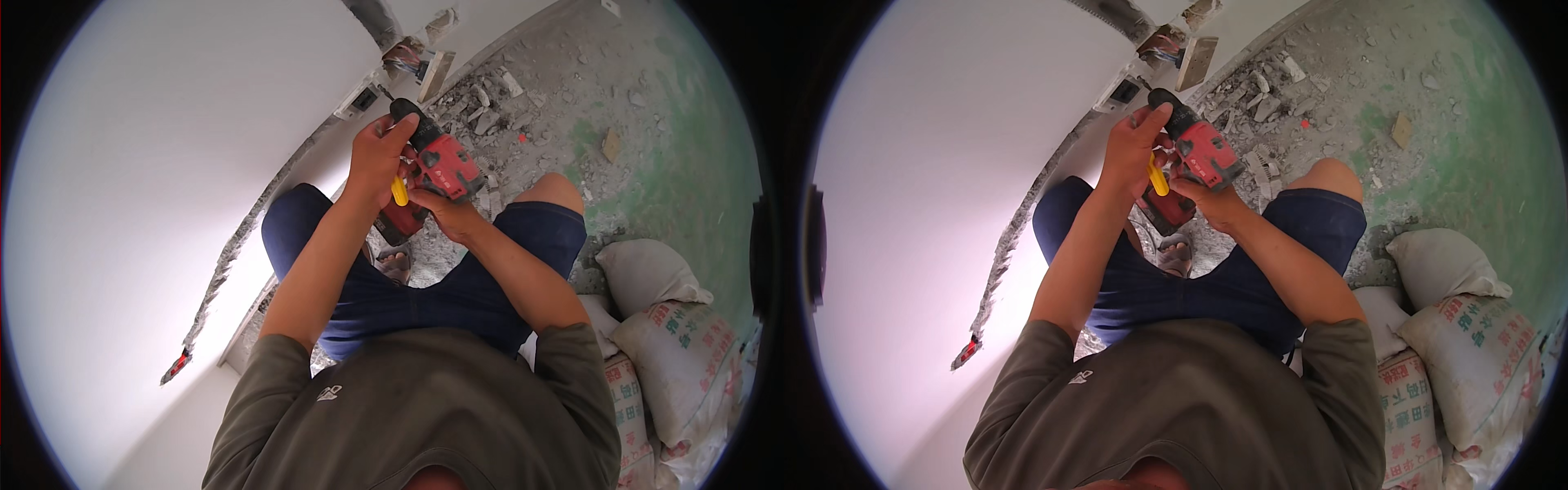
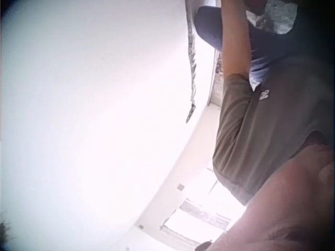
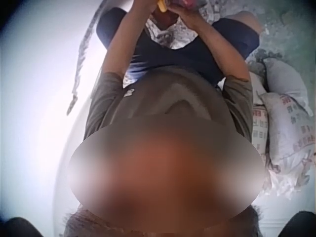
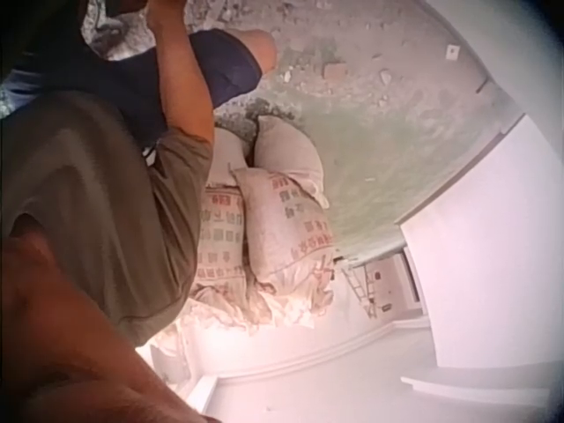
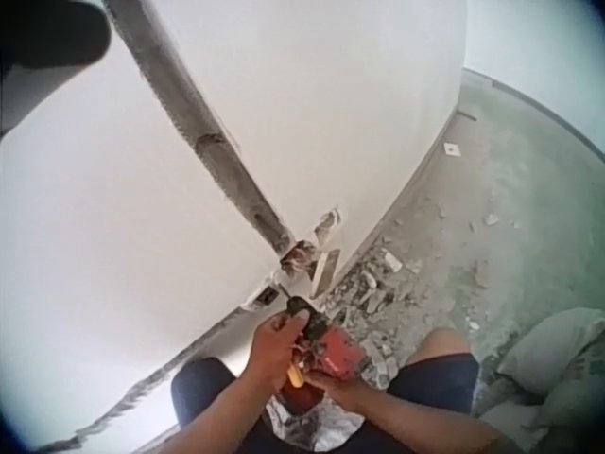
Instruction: The recorder is preparing electrical wires and a conduit in a wall cutout during a renovation.
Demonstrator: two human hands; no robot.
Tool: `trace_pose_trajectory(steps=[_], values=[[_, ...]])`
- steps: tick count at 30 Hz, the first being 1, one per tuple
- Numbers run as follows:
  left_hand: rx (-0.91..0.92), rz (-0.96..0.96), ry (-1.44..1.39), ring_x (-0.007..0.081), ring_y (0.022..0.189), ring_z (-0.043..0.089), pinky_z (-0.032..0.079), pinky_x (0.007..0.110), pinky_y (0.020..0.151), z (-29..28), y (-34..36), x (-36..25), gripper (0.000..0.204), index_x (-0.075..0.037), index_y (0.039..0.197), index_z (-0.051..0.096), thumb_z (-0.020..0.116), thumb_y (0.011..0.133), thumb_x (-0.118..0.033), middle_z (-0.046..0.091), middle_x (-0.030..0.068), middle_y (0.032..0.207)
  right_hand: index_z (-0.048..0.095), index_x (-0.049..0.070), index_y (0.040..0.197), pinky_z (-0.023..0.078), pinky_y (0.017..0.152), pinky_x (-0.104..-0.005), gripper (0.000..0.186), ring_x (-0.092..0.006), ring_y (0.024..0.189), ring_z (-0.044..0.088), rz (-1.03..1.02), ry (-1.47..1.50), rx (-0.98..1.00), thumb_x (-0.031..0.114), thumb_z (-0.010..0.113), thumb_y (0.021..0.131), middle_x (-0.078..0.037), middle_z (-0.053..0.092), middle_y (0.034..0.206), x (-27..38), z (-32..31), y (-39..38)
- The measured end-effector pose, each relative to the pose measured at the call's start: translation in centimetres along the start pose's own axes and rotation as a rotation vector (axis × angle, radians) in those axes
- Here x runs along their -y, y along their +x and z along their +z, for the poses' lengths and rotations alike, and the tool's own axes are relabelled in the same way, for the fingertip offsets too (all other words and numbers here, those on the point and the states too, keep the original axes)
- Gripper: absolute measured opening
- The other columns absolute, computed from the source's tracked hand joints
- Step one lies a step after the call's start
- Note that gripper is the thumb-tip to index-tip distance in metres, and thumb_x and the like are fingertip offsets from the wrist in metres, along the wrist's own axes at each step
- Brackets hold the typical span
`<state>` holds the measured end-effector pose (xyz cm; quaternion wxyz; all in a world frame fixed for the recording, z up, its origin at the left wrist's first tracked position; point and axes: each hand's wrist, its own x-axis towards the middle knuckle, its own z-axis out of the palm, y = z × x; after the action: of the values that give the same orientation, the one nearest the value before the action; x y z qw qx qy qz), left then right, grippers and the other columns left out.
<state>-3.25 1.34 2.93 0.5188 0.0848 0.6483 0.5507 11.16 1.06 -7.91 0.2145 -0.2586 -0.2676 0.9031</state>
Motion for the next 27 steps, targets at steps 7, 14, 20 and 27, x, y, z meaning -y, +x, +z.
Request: trace_pose_trajectory(steps=[7,14,20,27], values=[[0.018,-0.026,0.042,0.0068,0.059,0.053,0.039,0.021,0.042,0.0,-0.2,0.0,0.029,-0.006,0.099,0.063,0.071,0.089,-0.031,0.058,-0.0009,0.079,0.057,0.010,0.113,0.046,0.090,-0.0304,0.035,-0.0122,0.101,0.058,-0.022,0.000,0.020,0.002,0.071,0.083,0.000,0.061,0.104,0.4,0.0,0.0],[-0.005,-0.027,0.083,0.0072,0.059,0.052,0.039,0.021,0.042,-0.5,0.3,0.4,0.029,-0.006,0.098,0.062,0.071,0.089,-0.032,0.057,-0.0010,0.077,0.058,0.010,0.113,0.046,0.086,-0.0284,0.031,-0.0106,0.095,0.057,-0.027,-0.148,-0.062,0.004,0.069,0.085,0.001,0.061,0.101,0.8,0.6,-0.7],[-0.048,0.012,0.014,0.0082,0.041,0.042,0.035,0.023,0.038,-0.2,-0.1,0.3,0.027,-0.004,0.091,0.060,0.068,0.090,-0.030,0.052,0.0016,0.063,0.059,0.009,0.112,0.047,0.083,-0.0270,0.029,-0.0095,0.096,0.058,-0.164,-0.487,-0.110,0.004,0.068,0.086,0.001,0.062,0.103,0.0,0.3,-0.2],[-0.024,0.000,0.023,0.0091,0.039,0.043,0.036,0.023,0.038,0.0,-0.3,0.5,0.027,-0.004,0.091,0.060,0.069,0.089,-0.029,0.052,0.0020,0.063,0.058,0.008,0.115,0.047,0.087,-0.0282,0.032,-0.0109,0.099,0.058,-0.114,-0.272,-0.057,0.002,0.068,0.085,0.000,0.062,0.107,-0.6,-0.5,0.1]])
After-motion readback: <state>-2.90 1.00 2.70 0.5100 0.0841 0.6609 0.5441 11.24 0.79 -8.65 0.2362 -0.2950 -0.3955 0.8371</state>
